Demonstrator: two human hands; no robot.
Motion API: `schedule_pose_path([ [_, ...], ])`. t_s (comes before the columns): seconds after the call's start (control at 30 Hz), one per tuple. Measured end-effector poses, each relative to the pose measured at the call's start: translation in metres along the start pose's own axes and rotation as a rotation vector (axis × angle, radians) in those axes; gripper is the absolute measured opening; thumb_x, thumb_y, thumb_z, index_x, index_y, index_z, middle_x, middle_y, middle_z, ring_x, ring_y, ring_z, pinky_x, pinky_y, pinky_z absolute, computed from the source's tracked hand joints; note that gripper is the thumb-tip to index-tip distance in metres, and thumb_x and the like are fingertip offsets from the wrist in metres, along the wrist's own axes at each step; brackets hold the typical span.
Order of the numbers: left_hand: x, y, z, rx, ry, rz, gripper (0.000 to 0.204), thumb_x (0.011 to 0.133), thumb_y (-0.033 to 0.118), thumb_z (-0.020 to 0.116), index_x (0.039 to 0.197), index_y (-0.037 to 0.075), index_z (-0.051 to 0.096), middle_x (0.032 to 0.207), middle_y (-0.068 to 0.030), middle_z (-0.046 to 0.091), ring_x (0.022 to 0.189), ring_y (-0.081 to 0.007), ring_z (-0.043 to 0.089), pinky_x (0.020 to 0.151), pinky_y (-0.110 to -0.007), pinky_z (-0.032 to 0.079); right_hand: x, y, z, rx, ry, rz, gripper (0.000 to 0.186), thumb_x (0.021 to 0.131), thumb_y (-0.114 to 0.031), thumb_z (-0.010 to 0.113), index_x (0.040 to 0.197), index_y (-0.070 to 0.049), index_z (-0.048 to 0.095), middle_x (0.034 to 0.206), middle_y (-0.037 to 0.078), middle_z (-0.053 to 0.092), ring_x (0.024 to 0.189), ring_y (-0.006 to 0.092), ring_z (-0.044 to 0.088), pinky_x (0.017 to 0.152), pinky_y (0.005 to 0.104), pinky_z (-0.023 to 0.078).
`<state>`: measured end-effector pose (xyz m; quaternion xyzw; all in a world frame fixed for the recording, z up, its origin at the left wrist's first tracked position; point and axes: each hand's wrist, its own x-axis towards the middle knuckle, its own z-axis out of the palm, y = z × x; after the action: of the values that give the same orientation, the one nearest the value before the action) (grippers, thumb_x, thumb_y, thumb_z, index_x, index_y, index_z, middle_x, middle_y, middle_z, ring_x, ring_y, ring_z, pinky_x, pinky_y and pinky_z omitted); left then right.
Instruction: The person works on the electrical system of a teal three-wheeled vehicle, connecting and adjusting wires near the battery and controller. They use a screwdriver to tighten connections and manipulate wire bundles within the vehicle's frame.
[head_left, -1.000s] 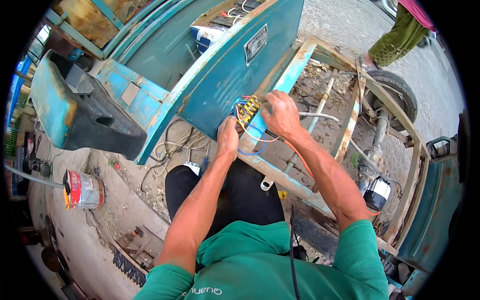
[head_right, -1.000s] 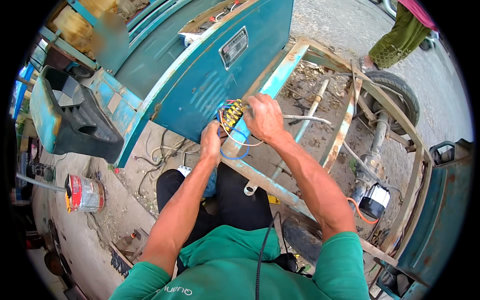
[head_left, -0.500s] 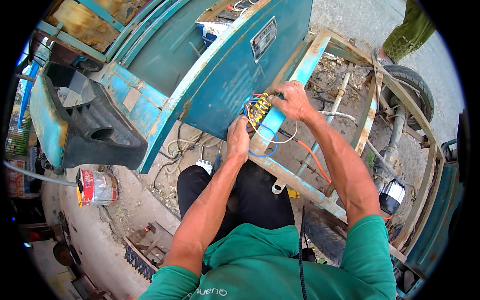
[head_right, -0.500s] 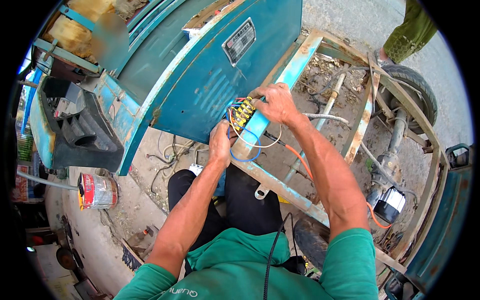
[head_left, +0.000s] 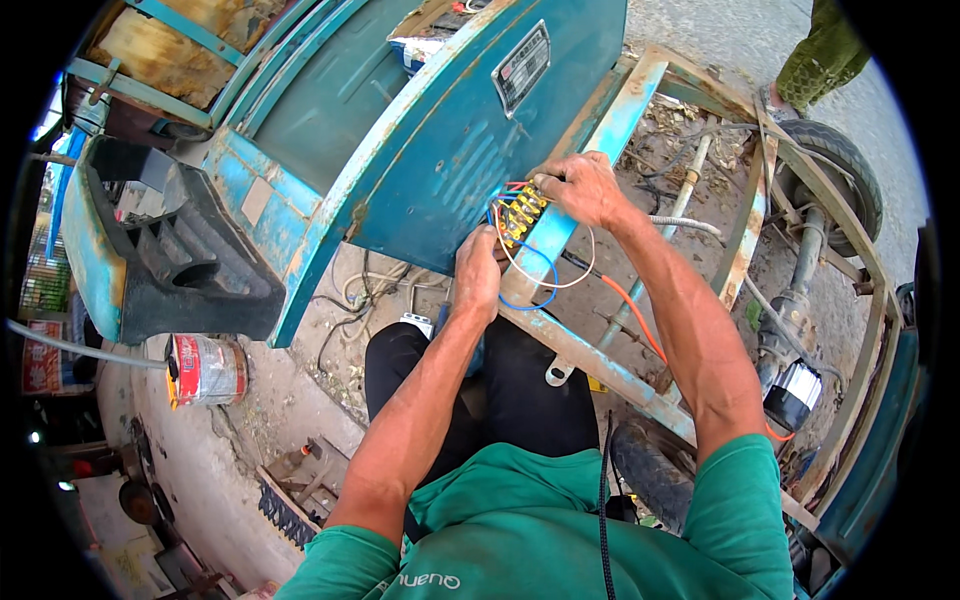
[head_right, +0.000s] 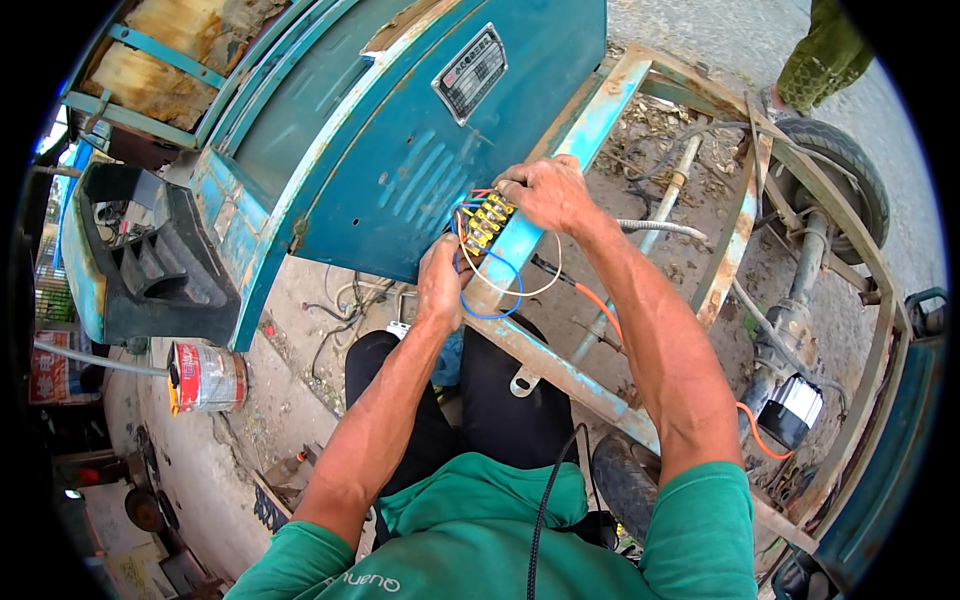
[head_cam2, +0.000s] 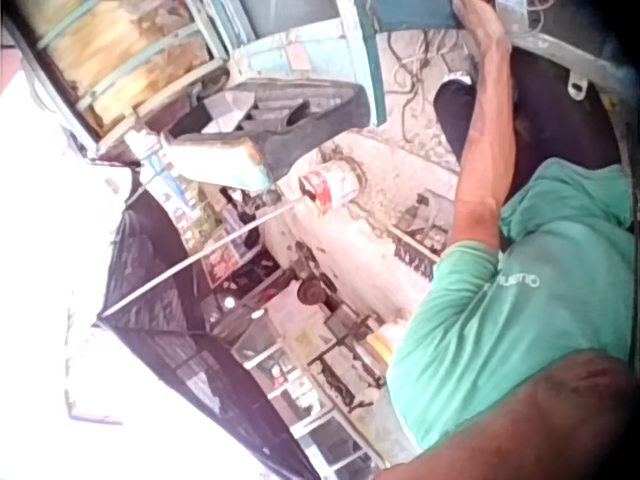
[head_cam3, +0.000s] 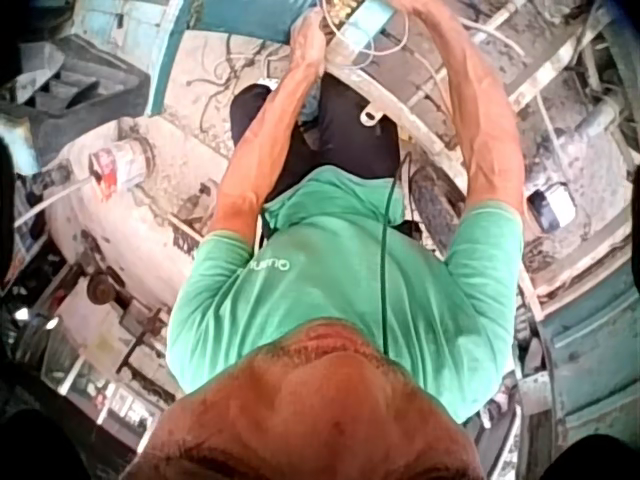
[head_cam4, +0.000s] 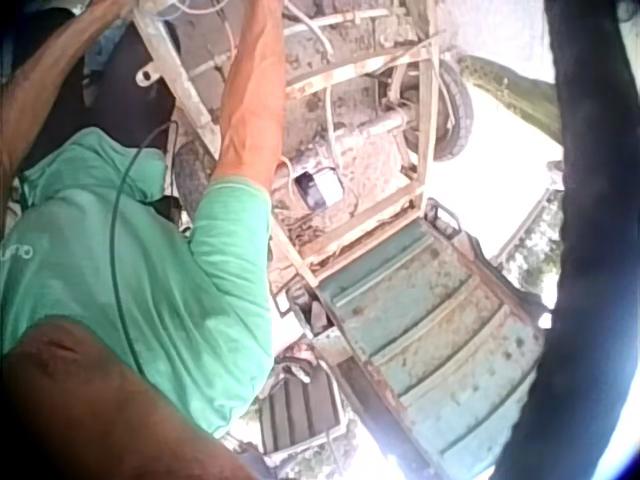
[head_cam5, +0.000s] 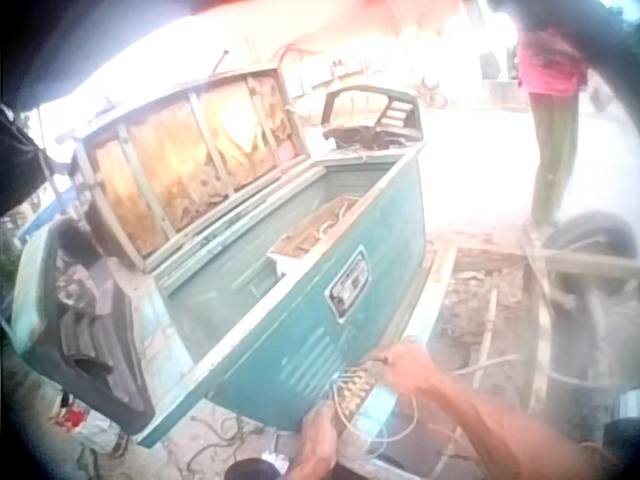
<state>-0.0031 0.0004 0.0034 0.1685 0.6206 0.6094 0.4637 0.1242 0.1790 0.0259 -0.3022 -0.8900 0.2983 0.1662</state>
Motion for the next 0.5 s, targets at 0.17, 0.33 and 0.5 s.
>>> schedule_pose_path([
  [0.17, -0.003, 0.003, 0.004, -0.001, -0.002, -0.002, 0.043, 0.100, 0.032, 0.044, 0.124, -0.001, 0.058, 0.116, -0.0151, 0.066, 0.104, -0.0242, 0.066, 0.094, -0.040, 0.049, 0.004, -0.009, -0.007, -0.104, -0.103, 0.098, 0.045, 0.097, -0.046, 0.048, 0.104, -0.014, 0.078, 0.097, 0.014, 0.075, 0.100, 0.0301, 0.066, 0.099, 0.0458, 0.033],
  [0.33, -0.006, 0.007, 0.007, 0.018, 0.004, -0.002, 0.043, 0.100, 0.031, 0.043, 0.124, -0.001, 0.058, 0.117, -0.0153, 0.066, 0.105, -0.0246, 0.066, 0.093, -0.040, 0.049, 0.013, 0.003, -0.005, -0.073, -0.115, 0.083, 0.053, 0.097, -0.053, 0.044, 0.107, -0.014, 0.078, 0.099, 0.014, 0.075, 0.103, 0.0305, 0.065, 0.100, 0.0451, 0.032],
  [0.5, -0.002, 0.002, 0.003, -0.009, -0.011, 0.003, 0.045, 0.101, 0.031, 0.041, 0.126, -0.002, 0.058, 0.116, -0.0166, 0.066, 0.102, -0.0252, 0.066, 0.092, -0.040, 0.050, 0.011, -0.015, -0.008, -0.108, -0.163, 0.089, 0.058, 0.091, -0.063, 0.051, 0.105, -0.013, 0.079, 0.097, 0.014, 0.075, 0.099, 0.0303, 0.066, 0.102, 0.0463, 0.030],
])
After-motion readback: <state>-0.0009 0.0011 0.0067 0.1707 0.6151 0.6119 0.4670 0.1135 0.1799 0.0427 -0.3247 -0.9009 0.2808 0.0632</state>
